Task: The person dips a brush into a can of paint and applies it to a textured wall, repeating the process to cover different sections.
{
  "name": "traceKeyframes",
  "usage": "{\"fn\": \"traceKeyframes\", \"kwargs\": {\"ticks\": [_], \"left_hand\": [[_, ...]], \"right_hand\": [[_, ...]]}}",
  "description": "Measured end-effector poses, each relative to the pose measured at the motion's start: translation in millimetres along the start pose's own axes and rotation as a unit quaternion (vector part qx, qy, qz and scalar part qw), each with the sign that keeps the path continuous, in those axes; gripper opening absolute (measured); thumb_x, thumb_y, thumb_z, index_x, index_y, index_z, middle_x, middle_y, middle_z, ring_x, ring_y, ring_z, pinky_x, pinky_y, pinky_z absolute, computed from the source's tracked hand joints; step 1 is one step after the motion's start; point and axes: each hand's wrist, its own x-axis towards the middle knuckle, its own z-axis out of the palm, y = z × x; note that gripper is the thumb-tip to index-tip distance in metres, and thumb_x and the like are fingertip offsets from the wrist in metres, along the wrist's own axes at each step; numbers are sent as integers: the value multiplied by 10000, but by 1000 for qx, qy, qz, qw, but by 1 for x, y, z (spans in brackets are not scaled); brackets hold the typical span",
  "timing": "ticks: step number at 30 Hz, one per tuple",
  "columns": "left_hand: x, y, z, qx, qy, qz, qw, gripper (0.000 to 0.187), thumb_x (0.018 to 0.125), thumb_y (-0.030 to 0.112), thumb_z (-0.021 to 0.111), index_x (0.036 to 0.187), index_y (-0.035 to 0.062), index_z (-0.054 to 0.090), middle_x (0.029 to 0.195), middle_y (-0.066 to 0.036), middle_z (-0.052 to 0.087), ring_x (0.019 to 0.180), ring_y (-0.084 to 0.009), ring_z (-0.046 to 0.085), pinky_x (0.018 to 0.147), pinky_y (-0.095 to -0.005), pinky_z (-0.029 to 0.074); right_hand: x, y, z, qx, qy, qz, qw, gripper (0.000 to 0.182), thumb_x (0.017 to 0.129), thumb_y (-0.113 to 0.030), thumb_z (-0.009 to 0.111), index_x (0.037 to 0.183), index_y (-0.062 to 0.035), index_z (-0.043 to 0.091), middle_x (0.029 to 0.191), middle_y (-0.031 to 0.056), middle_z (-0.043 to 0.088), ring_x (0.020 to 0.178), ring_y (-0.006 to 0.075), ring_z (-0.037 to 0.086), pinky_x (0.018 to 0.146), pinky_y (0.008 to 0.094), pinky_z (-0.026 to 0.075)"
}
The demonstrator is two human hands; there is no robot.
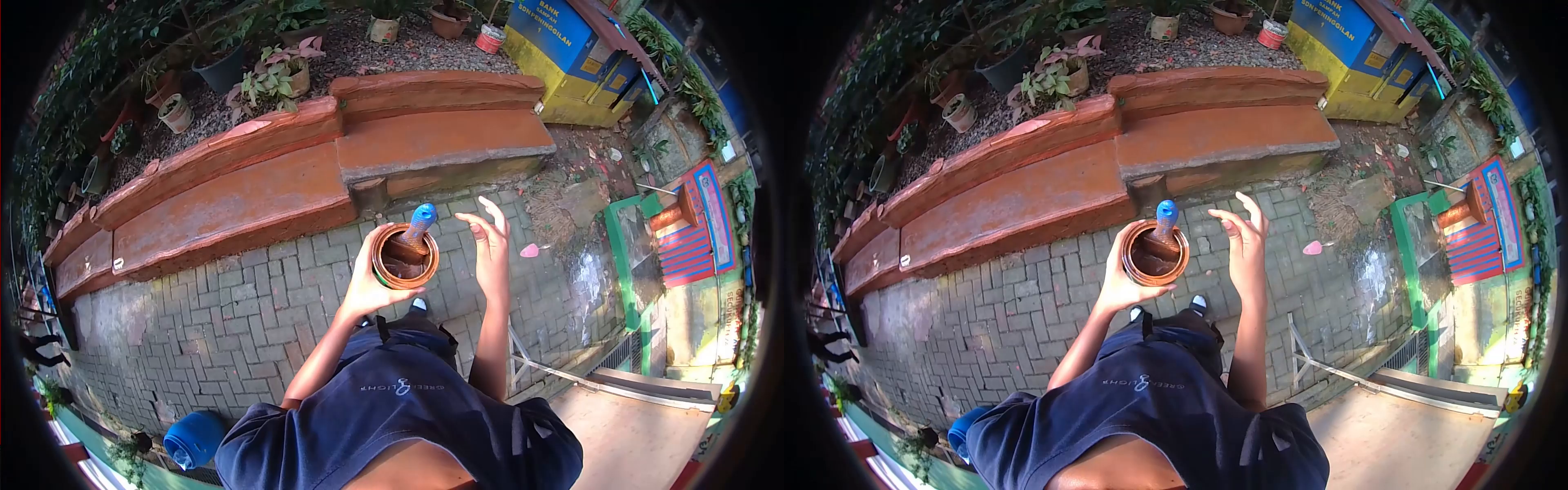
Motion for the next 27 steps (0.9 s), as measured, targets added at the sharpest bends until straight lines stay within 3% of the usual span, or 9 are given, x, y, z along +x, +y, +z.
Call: {"fn": "traceKeyframes", "kwargs": {"ticks": [7, 9, 15, 16, 17, 19, 23, 25, 27], "left_hand": [[4, -3, -8, -22, -9, 9, 1000, 1145, 532, 259, 975, 1441, 4, 326, 1399, -156, 481, 1322, -259, 481, 1151, -409, 358], [5, -6, -9, -16, 11, 14, 1000, 1164, 509, 242, 989, 1443, -2, 337, 1388, -153, 495, 1310, -263, 492, 1137, -415, 379], [13, -6, -8, -31, 3, 20, 999, 1129, 531, 191, 980, 1438, -1, 338, 1391, -151, 492, 1301, -259, 504, 1133, -415, 390], [14, -6, -8, -30, 1, 22, 999, 1132, 530, 194, 981, 1439, -1, 337, 1392, -151, 491, 1303, -260, 501, 1134, -416, 388], [15, -5, -9, -29, -1, 23, 999, 1135, 528, 197, 982, 1440, -1, 337, 1394, -152, 489, 1306, -261, 499, 1136, -416, 387], [17, -4, -10, -22, 0, 28, 999, 1141, 525, 205, 984, 1441, -2, 335, 1396, -154, 487, 1308, -263, 497, 1137, -416, 385], [21, -1, -16, -7, -3, 38, 999, 1161, 515, 228, 988, 1444, -4, 331, 1400, -160, 482, 1314, -269, 491, 1140, -417, 381], [21, 0, -19, 0, 0, 43, 999, 1163, 514, 235, 988, 1444, -5, 331, 1402, -162, 482, 1313, -269, 493, 1142, -416, 379], [20, 0, -21, -18, 4, 34, 999, 1159, 516, 231, 986, 1443, -5, 332, 1403, -163, 481, 1315, -271, 491, 1143, -417, 379]], "right_hand": [[-13, 7, -7, 46, 105, 45, 992, 133, 842, -194, 762, 941, -113, 800, 1368, 89, 584, 1223, 266, 478, 1002, 407, 379], [-13, 8, -14, -48, 129, 4, 990, 156, 780, -189, 816, 906, -99, 795, 1371, 97, 584, 1219, 260, 490, 1017, 400, 377], [-8, 5, -16, 44, 118, 78, 989, 252, 983, -220, 613, 894, -48, 775, 1393, 125, 569, 1234, 273, 495, 1068, 399, 360], [-9, 6, -15, 20, 105, 80, 991, 328, 1058, -174, 431, 1083, -28, 723, 1395, 132, 567, 1271, 286, 481, 1087, 414, 350], [-10, 11, -15, 21, 105, 79, 991, 328, 1058, -174, 431, 1083, -28, 723, 1395, 132, 567, 1271, 286, 481, 1087, 414, 350], [-12, 22, -15, 79, 59, 94, 991, 357, 1057, -162, 437, 1387, -46, 511, 1500, 135, 455, 1388, 288, 421, 1139, 412, 306], [-18, 33, -6, 189, 58, 109, 974, 507, 1032, -48, 445, 1510, -77, 279, 1580, 151, 297, 1450, 288, 343, 1154, 398, 282], [-17, 32, -7, 69, 50, 55, 995, 631, 999, 29, 464, 1533, -104, 155, 1608, 166, 177, 1460, 287, 325, 1144, 387, 287], [-15, 17, -3, 115, 72, 74, 988, 548, 994, 10, 484, 1493, -81, 275, 1596, 163, 235, 1467, 280, 312, 1146, 383, 275]]}}
